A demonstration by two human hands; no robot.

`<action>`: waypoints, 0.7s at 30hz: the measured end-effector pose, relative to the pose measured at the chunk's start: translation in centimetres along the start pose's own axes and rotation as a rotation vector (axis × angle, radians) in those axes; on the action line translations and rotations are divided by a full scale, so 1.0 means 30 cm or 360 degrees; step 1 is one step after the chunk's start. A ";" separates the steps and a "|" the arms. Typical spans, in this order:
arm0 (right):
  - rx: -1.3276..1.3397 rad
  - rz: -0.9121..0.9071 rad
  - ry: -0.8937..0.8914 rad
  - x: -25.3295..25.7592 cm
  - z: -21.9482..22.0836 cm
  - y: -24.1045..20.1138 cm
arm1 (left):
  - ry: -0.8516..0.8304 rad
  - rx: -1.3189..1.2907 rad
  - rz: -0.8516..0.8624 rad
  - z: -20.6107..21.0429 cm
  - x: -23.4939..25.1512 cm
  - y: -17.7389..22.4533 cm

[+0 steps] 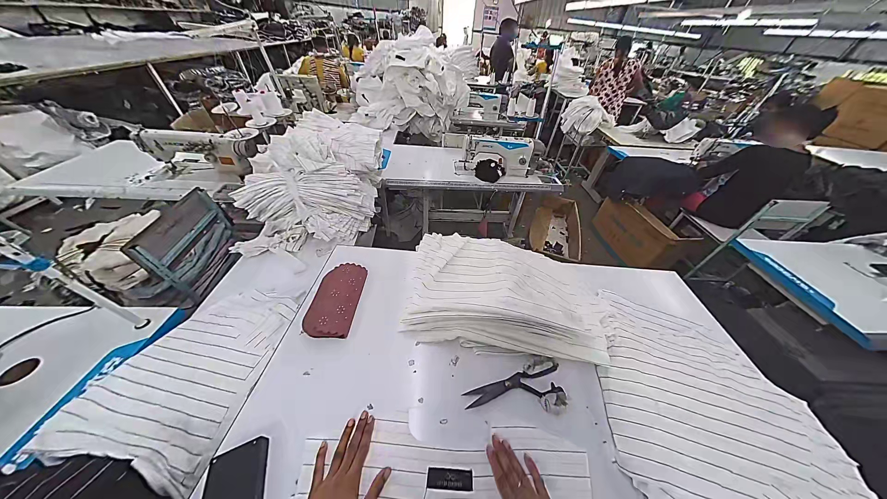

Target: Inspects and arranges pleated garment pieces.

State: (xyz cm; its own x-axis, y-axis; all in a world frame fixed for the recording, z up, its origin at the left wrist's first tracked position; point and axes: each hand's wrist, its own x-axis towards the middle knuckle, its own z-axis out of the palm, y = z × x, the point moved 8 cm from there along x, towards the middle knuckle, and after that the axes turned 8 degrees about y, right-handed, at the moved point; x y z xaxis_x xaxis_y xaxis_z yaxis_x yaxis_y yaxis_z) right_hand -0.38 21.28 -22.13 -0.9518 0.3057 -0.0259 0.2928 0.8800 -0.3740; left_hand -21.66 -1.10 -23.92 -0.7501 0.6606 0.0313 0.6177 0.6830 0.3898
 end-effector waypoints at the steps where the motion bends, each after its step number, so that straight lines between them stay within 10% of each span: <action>1: -0.0039 0.0062 0.0052 0.040 -0.019 0.039 | -0.0001 -0.0004 0.0002 -0.001 0.007 -0.003; 16: -0.0152 0.0907 0.0720 -0.350 -0.203 0.385 | 0.0632 -0.0067 -0.0368 -0.054 -0.015 -0.093; 21: 0.0546 0.0701 0.0997 -0.296 -0.189 0.018 | -0.0395 -0.0265 -0.0245 -0.171 0.026 0.178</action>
State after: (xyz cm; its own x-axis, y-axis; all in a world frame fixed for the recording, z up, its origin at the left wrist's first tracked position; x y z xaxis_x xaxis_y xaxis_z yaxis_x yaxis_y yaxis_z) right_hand 8.73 21.09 -16.85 -0.5000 0.8303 0.2462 0.4854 0.5042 -0.7143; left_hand -20.15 1.46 -17.10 -0.7385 0.6234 -0.2570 0.4392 0.7339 0.5181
